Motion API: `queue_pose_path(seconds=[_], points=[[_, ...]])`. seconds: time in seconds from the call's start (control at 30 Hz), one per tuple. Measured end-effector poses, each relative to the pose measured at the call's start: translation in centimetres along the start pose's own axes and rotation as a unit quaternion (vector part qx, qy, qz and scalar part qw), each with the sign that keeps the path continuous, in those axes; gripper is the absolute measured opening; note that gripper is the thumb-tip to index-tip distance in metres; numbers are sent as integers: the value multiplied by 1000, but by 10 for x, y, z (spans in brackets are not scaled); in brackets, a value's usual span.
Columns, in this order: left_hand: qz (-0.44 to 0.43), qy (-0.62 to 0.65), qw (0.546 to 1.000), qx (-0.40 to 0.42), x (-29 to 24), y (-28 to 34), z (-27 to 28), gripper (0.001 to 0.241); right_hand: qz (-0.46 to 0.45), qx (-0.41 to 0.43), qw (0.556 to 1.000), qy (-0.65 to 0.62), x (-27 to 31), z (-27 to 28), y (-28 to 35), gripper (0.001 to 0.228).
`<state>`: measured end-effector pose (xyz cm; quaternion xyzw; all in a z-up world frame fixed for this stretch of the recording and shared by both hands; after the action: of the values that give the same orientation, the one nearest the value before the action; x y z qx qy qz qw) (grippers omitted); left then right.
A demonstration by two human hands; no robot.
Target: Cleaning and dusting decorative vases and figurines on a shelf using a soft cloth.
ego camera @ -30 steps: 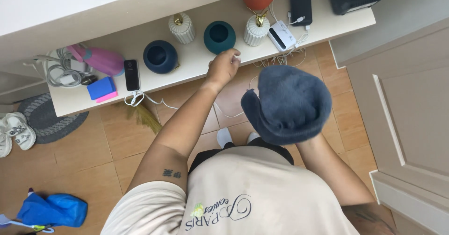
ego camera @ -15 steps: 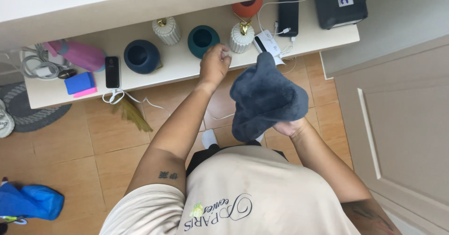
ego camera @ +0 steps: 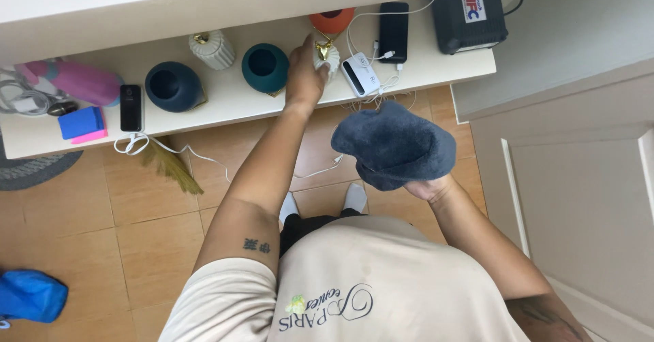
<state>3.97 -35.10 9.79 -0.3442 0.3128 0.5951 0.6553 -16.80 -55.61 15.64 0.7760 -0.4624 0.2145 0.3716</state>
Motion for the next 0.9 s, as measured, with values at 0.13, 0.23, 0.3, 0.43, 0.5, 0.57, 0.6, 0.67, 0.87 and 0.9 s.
queue_pose_path(seconds=[0.13,0.23,0.3,0.43,0.5,0.57,0.6,0.67,0.87,0.9], points=[[32,-27,999,27,8,-28,-9,61,-15,-25,999,-44,-5,18,9,41],[47,-70,996,38,17,-43,-14,38,-22,-48,997,-59,-5,29,16,41],[23,-79,996,17,11,-46,-11,20,-5,-51,997,-58,-2,36,19,37],[-2,-33,999,-16,-8,-35,4,18,-5,-41,996,-75,3,38,15,37],[-50,38,996,-68,-23,-22,22,19,8,-44,997,-60,5,32,8,37],[-79,59,993,-72,-49,4,38,20,21,-46,998,-44,9,26,0,37],[-105,82,988,-74,-61,19,47,20,26,-47,998,-37,9,22,-3,38],[-130,82,987,-52,-92,55,61,21,35,-48,998,-21,8,13,-10,38],[-183,87,979,10,-134,130,80,22,58,-50,997,30,0,-29,-31,39],[-196,96,976,12,-136,138,82,22,62,-49,996,40,-1,-38,-34,39]])
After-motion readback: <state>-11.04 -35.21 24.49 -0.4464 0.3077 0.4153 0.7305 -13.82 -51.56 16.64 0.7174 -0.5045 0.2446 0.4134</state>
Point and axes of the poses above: each hand's wrist, its own y-axis away from the middle knuckle, its own z-axis out of the back of the hand, x = y × z, the point moved 7 cm from there along -y, towards the middle knuckle, and after that the axes turned 1 degree about -z, right-handed, at the moved point
